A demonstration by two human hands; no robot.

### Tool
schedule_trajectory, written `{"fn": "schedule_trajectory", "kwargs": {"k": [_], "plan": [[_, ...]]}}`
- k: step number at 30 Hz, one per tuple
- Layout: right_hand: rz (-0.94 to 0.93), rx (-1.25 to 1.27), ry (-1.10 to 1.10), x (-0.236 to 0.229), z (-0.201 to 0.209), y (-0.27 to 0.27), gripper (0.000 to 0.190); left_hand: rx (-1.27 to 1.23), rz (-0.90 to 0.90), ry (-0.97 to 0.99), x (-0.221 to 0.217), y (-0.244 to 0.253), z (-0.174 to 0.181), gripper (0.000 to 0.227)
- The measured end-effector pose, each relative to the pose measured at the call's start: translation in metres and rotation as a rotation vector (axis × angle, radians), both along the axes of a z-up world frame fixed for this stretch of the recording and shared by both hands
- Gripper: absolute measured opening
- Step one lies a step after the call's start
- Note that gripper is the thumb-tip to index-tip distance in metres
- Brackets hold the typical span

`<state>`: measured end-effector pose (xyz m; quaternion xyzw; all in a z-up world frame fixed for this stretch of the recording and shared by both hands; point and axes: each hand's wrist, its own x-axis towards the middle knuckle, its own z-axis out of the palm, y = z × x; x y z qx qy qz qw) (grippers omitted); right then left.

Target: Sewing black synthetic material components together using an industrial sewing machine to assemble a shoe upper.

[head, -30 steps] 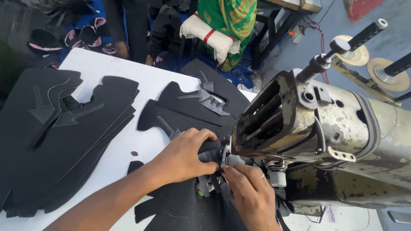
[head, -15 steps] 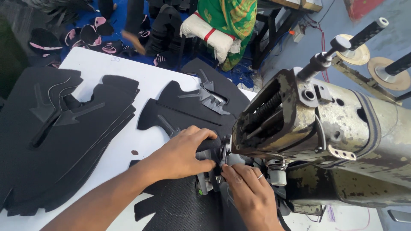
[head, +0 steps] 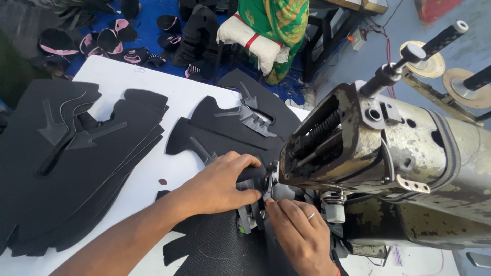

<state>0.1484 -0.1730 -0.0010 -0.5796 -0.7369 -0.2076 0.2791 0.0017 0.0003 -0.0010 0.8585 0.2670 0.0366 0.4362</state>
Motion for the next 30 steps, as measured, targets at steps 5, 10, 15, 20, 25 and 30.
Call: {"fn": "schedule_trajectory", "kwargs": {"k": [5, 10, 15, 20, 25, 30], "plan": [[0.011, -0.012, -0.054, 0.006, -0.006, -0.002, 0.037, -0.035, 0.037, 0.071, 0.006, -0.004, 0.004, 0.079], [0.014, -0.053, 0.049, 0.007, -0.011, -0.003, 0.040, -0.022, 0.097, -0.026, 0.008, -0.006, -0.009, 0.069], [-0.045, -0.093, 0.288, 0.015, -0.024, -0.014, 0.032, 0.076, 0.057, -0.029, 0.008, -0.008, -0.009, 0.069], [-0.304, -0.275, 0.545, 0.021, -0.030, -0.019, 0.027, 0.078, 0.023, 0.044, 0.011, -0.008, -0.005, 0.072], [-0.187, -0.202, 0.691, 0.016, -0.037, -0.013, 0.033, 0.083, 0.033, 0.074, 0.011, -0.008, -0.003, 0.077], [-0.164, -0.148, 0.694, 0.019, -0.040, -0.011, 0.032, 0.085, 0.015, 0.060, 0.011, -0.009, -0.003, 0.081]]}}
